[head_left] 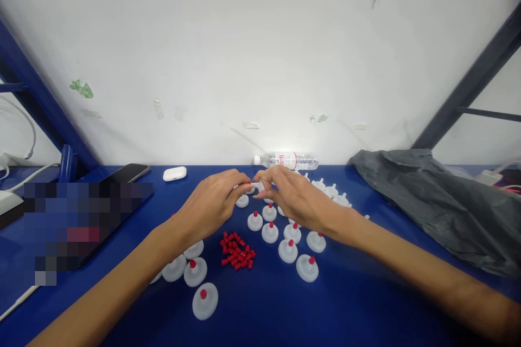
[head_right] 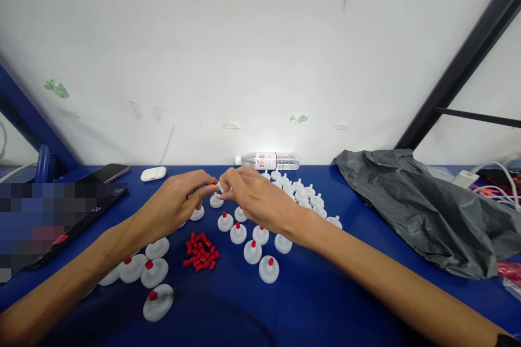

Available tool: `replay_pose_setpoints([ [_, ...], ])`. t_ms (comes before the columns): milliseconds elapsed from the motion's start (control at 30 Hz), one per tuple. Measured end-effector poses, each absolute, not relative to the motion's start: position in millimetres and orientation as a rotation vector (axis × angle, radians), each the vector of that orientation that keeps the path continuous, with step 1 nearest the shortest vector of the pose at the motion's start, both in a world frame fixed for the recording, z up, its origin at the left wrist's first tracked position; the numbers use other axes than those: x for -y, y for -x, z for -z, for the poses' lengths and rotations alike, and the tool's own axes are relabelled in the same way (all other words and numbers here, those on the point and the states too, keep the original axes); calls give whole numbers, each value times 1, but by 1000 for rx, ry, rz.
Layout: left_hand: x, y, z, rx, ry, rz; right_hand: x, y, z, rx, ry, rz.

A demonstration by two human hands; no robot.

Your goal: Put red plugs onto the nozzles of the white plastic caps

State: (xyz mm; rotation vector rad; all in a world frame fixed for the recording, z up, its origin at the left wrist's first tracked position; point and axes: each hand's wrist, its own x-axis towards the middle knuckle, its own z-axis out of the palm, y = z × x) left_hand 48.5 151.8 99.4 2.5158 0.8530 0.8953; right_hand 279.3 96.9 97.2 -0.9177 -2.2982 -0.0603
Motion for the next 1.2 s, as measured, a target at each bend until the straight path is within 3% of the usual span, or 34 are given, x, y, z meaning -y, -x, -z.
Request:
replay_pose_setpoints([
  [867, -139, -50, -105, -829, -2326, -747, -82, -266, -90, 2363, 886, 469],
  [1200, -142, -48, -108, -822, -2327, -699, -88, -265, -81, 2224, 947, 32],
])
